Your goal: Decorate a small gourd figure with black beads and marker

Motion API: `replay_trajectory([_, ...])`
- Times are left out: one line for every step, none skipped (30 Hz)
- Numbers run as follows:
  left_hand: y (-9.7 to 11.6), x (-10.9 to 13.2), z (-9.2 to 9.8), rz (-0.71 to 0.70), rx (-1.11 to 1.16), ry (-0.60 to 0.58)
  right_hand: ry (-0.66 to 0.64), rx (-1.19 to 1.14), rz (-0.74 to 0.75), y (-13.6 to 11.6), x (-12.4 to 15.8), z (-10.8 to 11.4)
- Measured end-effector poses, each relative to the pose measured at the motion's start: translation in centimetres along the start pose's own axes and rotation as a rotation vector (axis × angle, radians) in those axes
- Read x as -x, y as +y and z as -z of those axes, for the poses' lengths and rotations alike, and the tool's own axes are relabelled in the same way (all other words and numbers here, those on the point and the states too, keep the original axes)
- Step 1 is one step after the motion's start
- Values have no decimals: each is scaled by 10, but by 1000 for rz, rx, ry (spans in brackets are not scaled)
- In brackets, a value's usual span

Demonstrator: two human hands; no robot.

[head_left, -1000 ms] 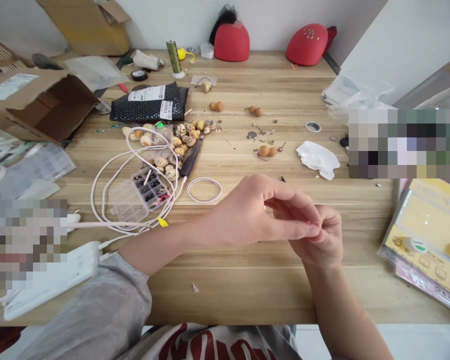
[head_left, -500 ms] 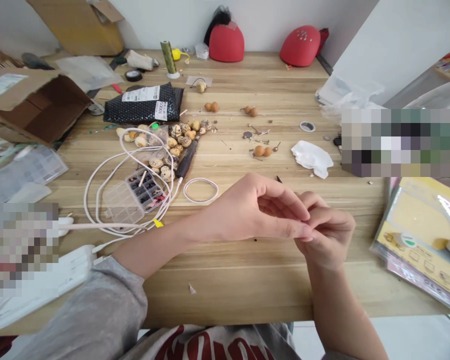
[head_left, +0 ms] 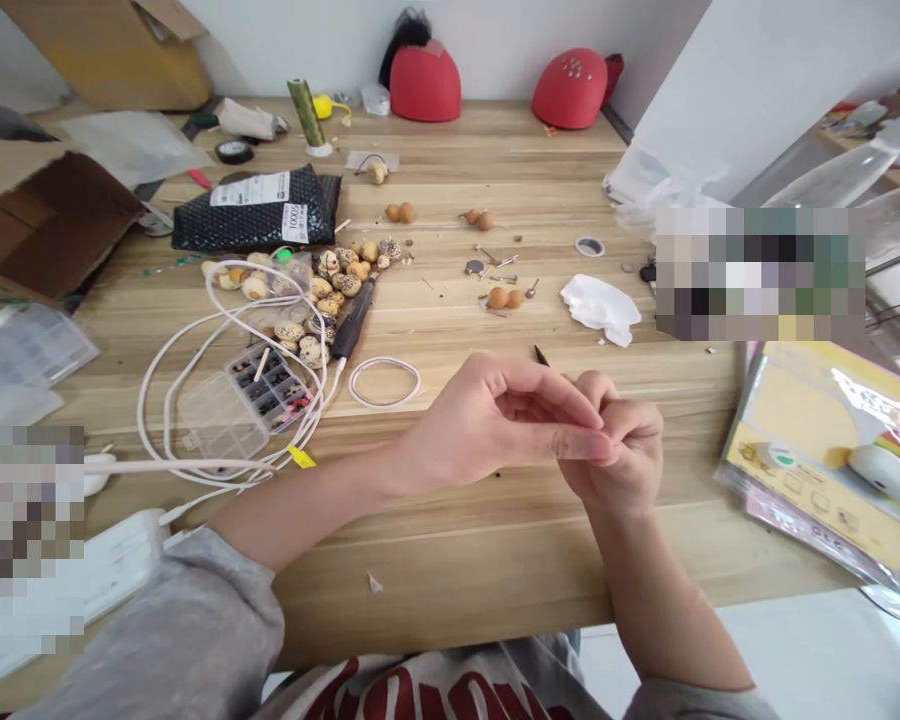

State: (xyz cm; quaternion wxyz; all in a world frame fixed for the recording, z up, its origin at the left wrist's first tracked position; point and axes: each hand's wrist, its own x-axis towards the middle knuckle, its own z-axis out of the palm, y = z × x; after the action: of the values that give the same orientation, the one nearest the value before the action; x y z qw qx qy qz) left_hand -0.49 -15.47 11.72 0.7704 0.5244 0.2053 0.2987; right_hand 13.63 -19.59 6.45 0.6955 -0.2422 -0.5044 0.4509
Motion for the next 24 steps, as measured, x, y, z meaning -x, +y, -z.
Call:
replay_trajectory([0,0,0,-5,6,0,3,-12,-8,0,0,-1])
replay_trajectory([-1,0,0,-10,10,-1,6,-24,-14,0,0,-1])
replay_trajectory([-1,0,0,-16,11,-3,10,-38,-21,0,-1,-1])
replay_trajectory([0,0,0,-20,8,-8,15,-53,-27,-1,-1,-2])
replay_trajectory([0,0,0,-26,0,-16,21,-68,-34,-1,-1,-1])
replay_trajectory([1,0,1,-31,-13,-21,26,-79,-39,-2,-2,-1])
replay_trajectory([1,0,2,-37,-34,-23,30,-84,-41,-3,-3,-1])
replay_trajectory([1,-1,3,-47,-63,-20,32,-84,-37,-4,-4,0])
replay_trajectory([1,-3,4,-61,-104,-10,31,-81,-32,-5,-4,1])
replay_trajectory([1,-5,6,-76,-158,5,31,-77,-26,-5,-5,1])
replay_trajectory([0,-7,9,-93,-226,31,34,-75,-22,-6,-6,1])
replay_trajectory([-1,-10,13,-110,-305,63,38,-73,-22,-6,-7,2])
replay_trajectory([-3,-12,17,-126,-393,102,44,-71,-25,-6,-8,2])
replay_trajectory([-6,-15,21,-142,-484,153,53,-64,-32,-6,-9,2])
replay_trajectory([-10,-17,25,-157,-569,198,62,-54,-38,-7,-9,2])
replay_trajectory([-15,-18,29,-169,-641,240,69,-44,-43,-7,-10,2])
replay_trajectory([-20,-19,33,-170,-699,266,74,-36,-47,-7,-10,2])
replay_trajectory([-26,-19,36,-174,-745,280,75,-32,-48,-8,-11,2])
replay_trajectory([-33,-18,39,-175,-785,276,71,-32,-48,-8,-11,2])
replay_trajectory([-40,-17,41,-177,-819,263,62,-35,-49,-8,-11,3])
replay_trajectory([-47,-16,43,-186,-850,258,53,-41,-50,-8,-11,3])
replay_trajectory([-54,-14,44,-190,-878,246,45,-46,-52,-7,-10,4])
replay_trajectory([-61,-13,44,-187,-903,233,38,-51,-52,-6,-10,4])
replay_trajectory([-67,-12,45,-182,-925,223,35,-55,-51,-5,-10,4])
